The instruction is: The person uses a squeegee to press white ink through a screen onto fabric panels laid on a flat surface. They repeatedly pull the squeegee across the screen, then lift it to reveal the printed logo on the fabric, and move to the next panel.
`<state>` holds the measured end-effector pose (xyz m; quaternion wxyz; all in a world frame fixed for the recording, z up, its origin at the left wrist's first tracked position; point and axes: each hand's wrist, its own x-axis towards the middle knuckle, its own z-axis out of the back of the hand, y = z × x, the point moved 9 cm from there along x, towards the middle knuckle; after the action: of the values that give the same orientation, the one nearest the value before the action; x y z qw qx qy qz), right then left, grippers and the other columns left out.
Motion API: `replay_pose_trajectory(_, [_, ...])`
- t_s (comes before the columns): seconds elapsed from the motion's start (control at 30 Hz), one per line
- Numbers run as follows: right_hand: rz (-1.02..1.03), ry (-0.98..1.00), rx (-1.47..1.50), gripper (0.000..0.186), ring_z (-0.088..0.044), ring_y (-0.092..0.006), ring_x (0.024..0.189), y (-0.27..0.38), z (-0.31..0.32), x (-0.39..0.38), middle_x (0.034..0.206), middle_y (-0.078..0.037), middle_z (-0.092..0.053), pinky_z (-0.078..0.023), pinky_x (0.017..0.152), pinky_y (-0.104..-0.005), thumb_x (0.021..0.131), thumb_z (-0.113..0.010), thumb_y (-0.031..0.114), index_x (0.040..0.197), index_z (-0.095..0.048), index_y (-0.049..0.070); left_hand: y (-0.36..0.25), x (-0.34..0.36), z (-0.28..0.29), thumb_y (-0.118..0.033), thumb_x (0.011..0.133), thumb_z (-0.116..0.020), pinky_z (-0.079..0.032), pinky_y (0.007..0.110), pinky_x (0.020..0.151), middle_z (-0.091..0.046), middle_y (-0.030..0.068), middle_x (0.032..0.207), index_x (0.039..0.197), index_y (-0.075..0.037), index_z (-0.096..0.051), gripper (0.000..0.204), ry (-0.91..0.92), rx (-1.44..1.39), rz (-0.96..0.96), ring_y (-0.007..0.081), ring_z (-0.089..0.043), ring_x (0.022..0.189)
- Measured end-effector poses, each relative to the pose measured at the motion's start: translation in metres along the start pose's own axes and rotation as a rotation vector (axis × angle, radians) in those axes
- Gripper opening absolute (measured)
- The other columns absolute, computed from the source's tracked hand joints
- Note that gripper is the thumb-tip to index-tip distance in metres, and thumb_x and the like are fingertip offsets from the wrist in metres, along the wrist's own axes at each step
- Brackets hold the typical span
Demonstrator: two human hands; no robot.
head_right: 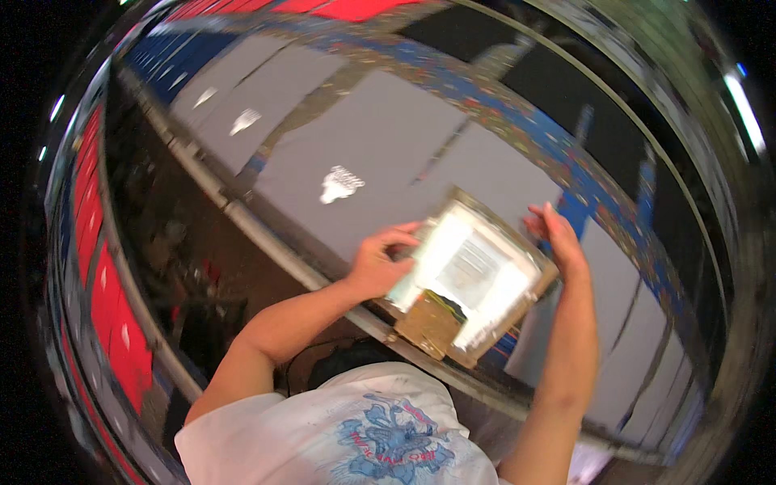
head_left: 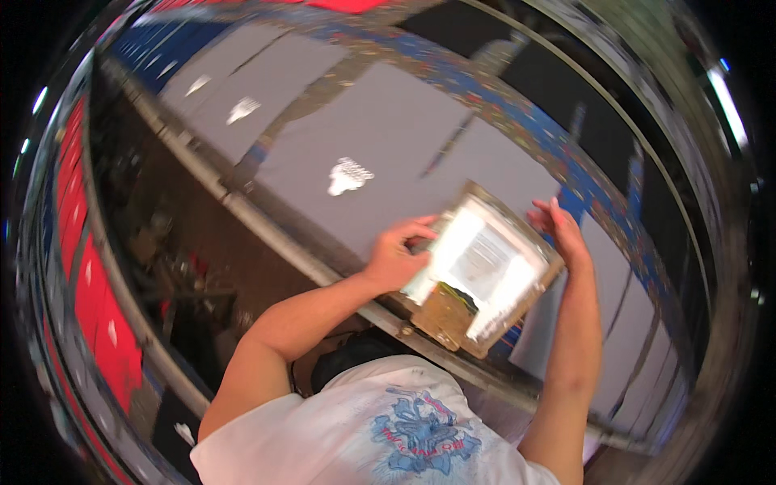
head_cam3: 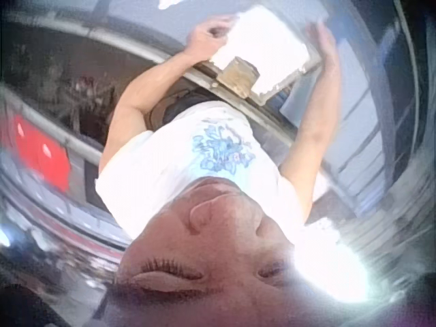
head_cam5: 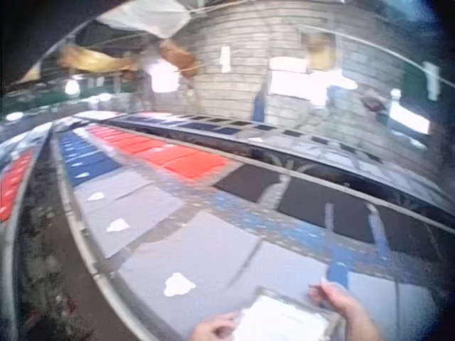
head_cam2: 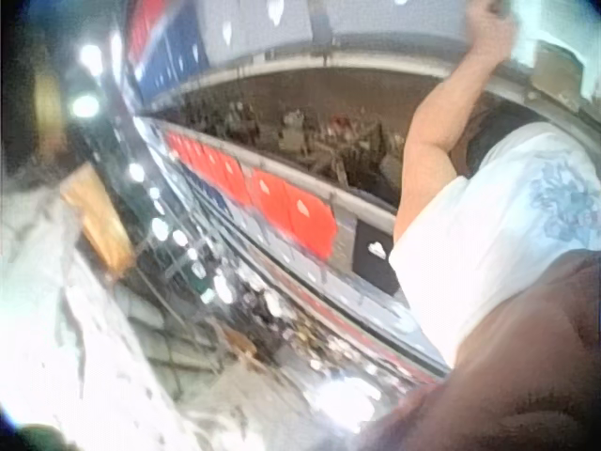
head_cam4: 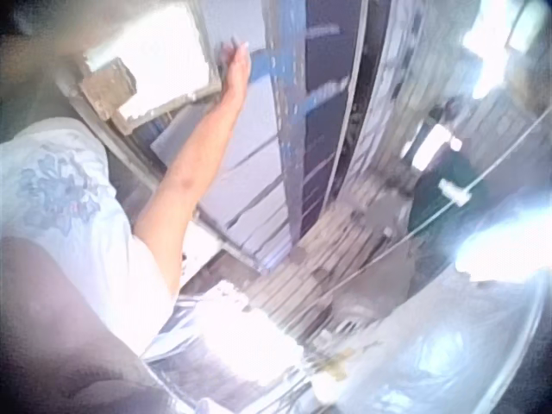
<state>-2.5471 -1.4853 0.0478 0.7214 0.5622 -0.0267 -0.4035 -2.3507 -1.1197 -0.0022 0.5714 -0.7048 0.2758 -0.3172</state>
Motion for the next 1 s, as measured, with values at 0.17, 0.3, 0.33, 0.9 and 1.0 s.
replay_pose_trajectory(0.17, [0.269, -0.469, 0.214, 0.066, -0.077, -0.0220, 0.119, -0.050, 0.002, -0.128, 0.135, -0.013, -0.083, -0.058, 0.112, -0.0409, 0.122, -0.057, 0.058, 0.153, -0.073, 0.002, -0.018, 0.006, 0.026, 0.013, 0.088, -0.082, -0.057, 0.041, 0.118, -0.070, 0.0182, 0.162, 0.130, -0.006, -0.078, 0.046, -0.032, 0.124, -0.017, 0.0274, -0.069, 0.143])
replay_pose_trajectory(0.3, [0.304, -0.292, 0.293, 0.051, -0.073, -0.0213, 0.133, -0.078, -0.070, -0.242, 0.157, -0.013, -0.070, -0.057, 0.116, -0.0386, 0.123, -0.064, 0.033, 0.160, -0.067, -0.001, -0.054, 0.009, 0.009, 0.015, 0.091, -0.081, -0.059, 0.039, 0.116, -0.064, 0.0225, 0.168, 0.128, 0.001, -0.075, 0.040, -0.050, 0.162, 0.004, 0.0263, -0.069, 0.142])
replay_pose_trajectory(0.33, [0.333, -0.309, 0.341, 0.051, -0.071, -0.0218, 0.136, -0.079, -0.078, -0.263, 0.159, -0.014, -0.068, -0.056, 0.118, -0.0389, 0.122, -0.065, 0.032, 0.161, -0.066, -0.002, -0.061, 0.009, 0.002, 0.015, 0.091, -0.081, -0.059, 0.039, 0.116, -0.063, 0.0226, 0.169, 0.128, 0.002, -0.075, 0.040, -0.041, 0.154, 0.000, 0.0264, -0.069, 0.142])
replay_pose_trajectory(0.9, [0.217, -0.484, 0.324, 0.077, -0.063, -0.0300, 0.151, -0.014, -0.115, -0.335, 0.171, -0.017, -0.063, -0.054, 0.119, -0.0484, 0.124, -0.039, 0.064, 0.164, -0.067, 0.003, -0.060, 0.024, -0.024, 0.017, 0.087, -0.081, -0.054, 0.039, 0.122, -0.067, 0.0220, 0.164, 0.121, -0.002, -0.079, 0.040, 0.081, 0.103, 0.025, 0.0272, -0.068, 0.147])
replay_pose_trajectory(1.0, [0.181, -0.460, 0.278, 0.077, -0.062, -0.0318, 0.153, -0.022, -0.115, -0.331, 0.171, -0.018, -0.062, -0.054, 0.119, -0.0481, 0.124, -0.040, 0.064, 0.163, -0.068, 0.003, -0.041, 0.023, -0.023, 0.018, 0.087, -0.080, -0.053, 0.039, 0.123, -0.065, 0.0246, 0.166, 0.121, -0.001, -0.079, 0.039, 0.073, 0.095, 0.082, 0.0276, -0.067, 0.148])
